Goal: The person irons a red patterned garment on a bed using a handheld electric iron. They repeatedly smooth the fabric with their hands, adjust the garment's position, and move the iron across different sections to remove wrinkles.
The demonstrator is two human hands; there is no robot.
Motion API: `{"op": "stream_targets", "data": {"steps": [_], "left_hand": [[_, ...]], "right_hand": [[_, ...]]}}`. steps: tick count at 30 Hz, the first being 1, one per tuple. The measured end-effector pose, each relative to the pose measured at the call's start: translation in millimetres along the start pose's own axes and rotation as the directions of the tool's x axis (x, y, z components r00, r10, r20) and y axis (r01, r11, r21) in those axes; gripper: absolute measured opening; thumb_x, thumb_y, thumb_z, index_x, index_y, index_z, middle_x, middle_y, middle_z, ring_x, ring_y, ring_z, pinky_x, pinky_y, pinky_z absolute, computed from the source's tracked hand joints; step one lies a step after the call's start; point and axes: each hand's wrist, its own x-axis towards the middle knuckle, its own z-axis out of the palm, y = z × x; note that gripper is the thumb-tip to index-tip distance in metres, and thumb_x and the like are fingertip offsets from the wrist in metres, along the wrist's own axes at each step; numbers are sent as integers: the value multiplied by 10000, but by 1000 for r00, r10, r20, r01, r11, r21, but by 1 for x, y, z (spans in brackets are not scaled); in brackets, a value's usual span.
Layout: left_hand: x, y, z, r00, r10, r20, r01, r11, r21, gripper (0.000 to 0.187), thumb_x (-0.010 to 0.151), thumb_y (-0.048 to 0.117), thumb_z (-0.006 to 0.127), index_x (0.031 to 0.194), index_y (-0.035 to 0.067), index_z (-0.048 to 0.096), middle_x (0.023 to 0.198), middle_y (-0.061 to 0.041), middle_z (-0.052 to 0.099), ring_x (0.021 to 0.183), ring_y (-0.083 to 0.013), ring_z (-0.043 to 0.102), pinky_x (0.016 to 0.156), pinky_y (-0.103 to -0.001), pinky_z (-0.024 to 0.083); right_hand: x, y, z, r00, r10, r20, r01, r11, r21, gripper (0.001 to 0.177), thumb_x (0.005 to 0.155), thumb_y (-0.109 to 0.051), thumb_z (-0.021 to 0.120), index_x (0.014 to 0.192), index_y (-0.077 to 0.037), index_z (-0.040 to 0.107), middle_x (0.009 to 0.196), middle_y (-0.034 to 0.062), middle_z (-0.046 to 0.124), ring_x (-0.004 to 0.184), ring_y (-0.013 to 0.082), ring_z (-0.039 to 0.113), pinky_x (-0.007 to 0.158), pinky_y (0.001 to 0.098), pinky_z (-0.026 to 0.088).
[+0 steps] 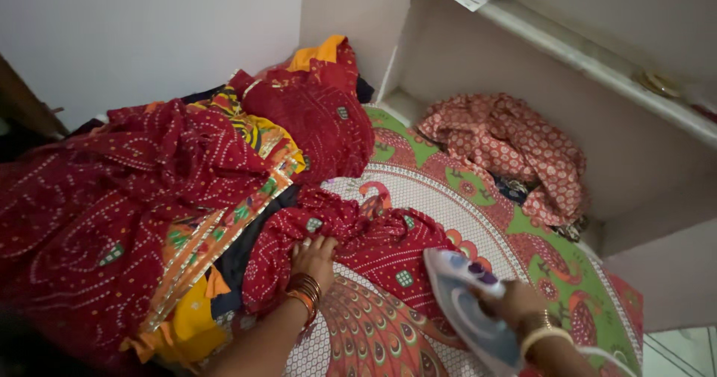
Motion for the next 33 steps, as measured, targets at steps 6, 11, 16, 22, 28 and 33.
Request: {"op": "stream_targets", "data": {"steps": [6, 11, 16, 22, 28, 33], "left_hand": [[3, -1, 3, 1000, -4, 16, 2, 998, 68, 301, 878, 123, 595, 1163, 212, 634, 1198, -54, 635, 1204, -319, 530, 1081, -534, 334], [2, -1, 3, 1000, -8, 13, 7, 999, 54, 293, 890, 127, 588, 1165, 216, 633, 1217, -45, 631, 1215, -303, 537, 1083, -521, 350], [1, -3, 4, 1000, -6, 2, 6, 998, 58, 228, 924, 136, 578, 1132, 207, 641, 1206, -38, 645, 1193, -302, 549, 1080, -524, 359], [4, -6, 10, 998, 14, -56, -11, 998, 59, 247, 885, 181, 613, 1127, 222, 641, 1172, -38, 648, 1186, -295, 550, 1053, -514, 373], [-2, 0, -2, 997, 19, -71, -18, 1000, 23, 393, 839, 205, 634, 1229, 190, 592, 1234, -73, 637, 1221, -318, 528, 1091, -529, 345], [-20, 53, -20, 980, -119, 159, 82, 972, 221, 557, 938, 266, 529, 1466, 189, 370, 1538, -60, 362, 1453, -267, 284, 1218, -593, 150]], "right_hand": [[41, -13, -33, 995, 102, -13, -101, 994, 45, 782, 795, -797, 626, 847, -48, 844, 875, 171, 827, 810, 300, 793, 808, 434, 624], [48, -11, -37, 996, -38, -87, 21, 982, -186, 786, 793, -822, 598, 879, -83, 851, 878, 155, 807, 837, 277, 773, 841, 406, 582], [3, -19, -24, 993, -96, 72, 98, 995, -31, 706, 734, -749, 697, 970, -94, 813, 880, 123, 821, 815, 247, 806, 828, 406, 621], [-65, -29, 12, 981, -143, 132, 155, 984, -83, 643, 723, -719, 743, 974, -129, 777, 903, 122, 791, 832, 245, 800, 831, 400, 634], [-89, 10, 34, 997, -65, 51, 65, 998, 1, 649, 735, -722, 746, 907, -99, 807, 878, 146, 796, 839, 278, 782, 852, 392, 596], [-54, 58, 29, 989, 147, -3, -146, 984, 102, 653, 732, -728, 722, 837, -97, 854, 844, 132, 824, 779, 265, 805, 818, 400, 615]]}}
